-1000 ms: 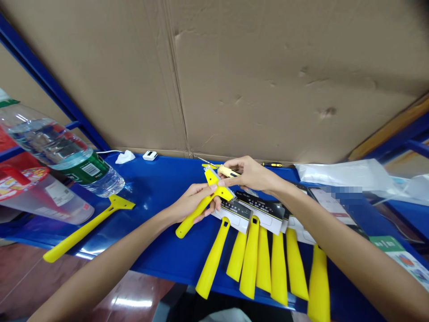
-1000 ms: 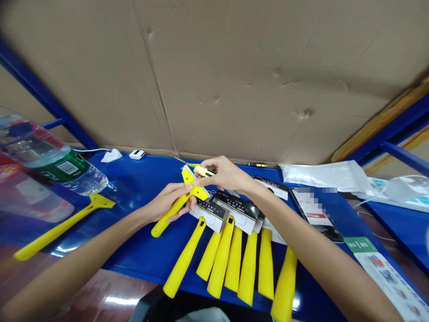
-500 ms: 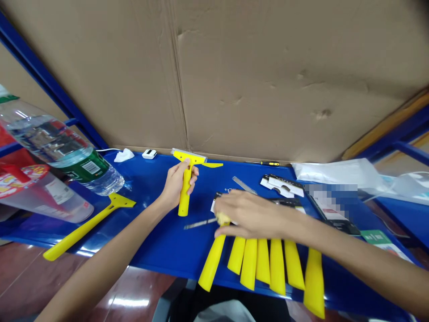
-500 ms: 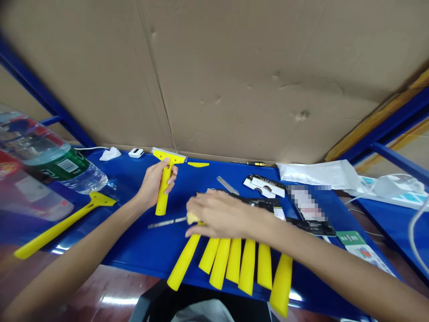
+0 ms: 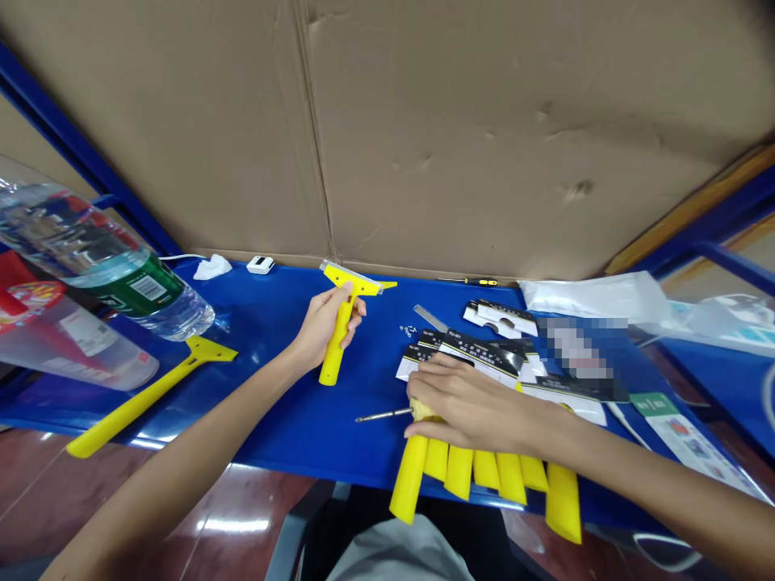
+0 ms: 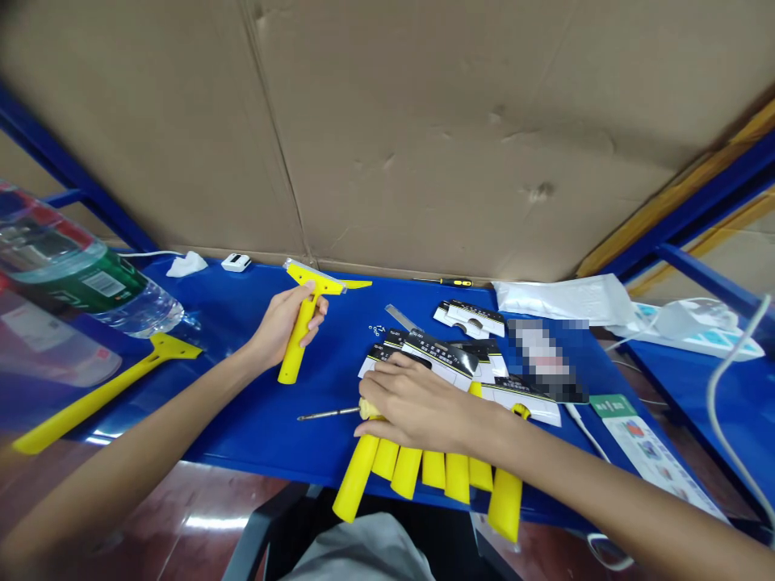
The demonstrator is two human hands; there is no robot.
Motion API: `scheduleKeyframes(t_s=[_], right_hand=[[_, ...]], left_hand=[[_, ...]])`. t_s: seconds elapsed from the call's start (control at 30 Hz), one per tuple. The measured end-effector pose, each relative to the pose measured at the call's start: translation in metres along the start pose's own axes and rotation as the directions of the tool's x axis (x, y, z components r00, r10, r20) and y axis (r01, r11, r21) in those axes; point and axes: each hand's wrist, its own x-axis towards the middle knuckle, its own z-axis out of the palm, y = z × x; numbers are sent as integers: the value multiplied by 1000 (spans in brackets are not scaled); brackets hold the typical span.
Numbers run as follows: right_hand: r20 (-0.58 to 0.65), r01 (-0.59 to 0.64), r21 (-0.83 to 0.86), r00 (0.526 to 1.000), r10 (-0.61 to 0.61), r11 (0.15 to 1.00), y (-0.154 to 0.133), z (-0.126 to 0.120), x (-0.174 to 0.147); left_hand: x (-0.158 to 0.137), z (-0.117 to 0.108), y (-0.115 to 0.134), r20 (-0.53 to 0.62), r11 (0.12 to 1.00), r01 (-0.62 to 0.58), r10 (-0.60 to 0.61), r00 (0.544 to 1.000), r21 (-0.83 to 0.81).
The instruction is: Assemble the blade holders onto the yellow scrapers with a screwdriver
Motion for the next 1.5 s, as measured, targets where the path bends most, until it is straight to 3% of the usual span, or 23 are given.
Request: scheduleKeyframes(t_s=[0.1, 0.2, 0.33, 0.43, 0.5, 0.73, 0.97, 1.3, 1.5], right_hand=[[36, -67, 153, 997, 63, 986, 3, -13, 0], [30, -213, 268, 977, 212, 940, 14, -37, -1], [-24, -414, 284, 899, 438, 865, 43, -67, -3], [-104, -463, 171, 870, 483, 870, 71, -73, 4], [-130, -429, 139, 886, 445, 893, 86, -69, 15], [108, -209, 280, 977, 186, 937, 111, -42, 62], [162, -159, 313, 980, 113, 936, 130, -30, 77], [176, -51, 399, 984, -22, 916, 136, -25, 82], [136, -98, 363, 989, 52, 927, 142, -18, 87]], left_hand=[[-1, 1, -5, 24, 1000, 16, -16, 1000, -9], [-1, 0, -11, 20, 999, 47, -47, 999, -7], [0, 0, -14, 1, 996, 90, -90, 996, -9], [1, 1, -15, -9, 991, 137, -137, 991, 6], [2, 1, -17, -13, 988, 155, -155, 988, 16], [7, -3, -24, -66, 990, 143, -144, 987, -8], [14, -12, -22, -113, 992, 122, -124, 986, -25], [17, -17, -23, -74, 991, 130, -130, 989, -11], [20, -21, -21, -92, 993, 114, -114, 989, -15]])
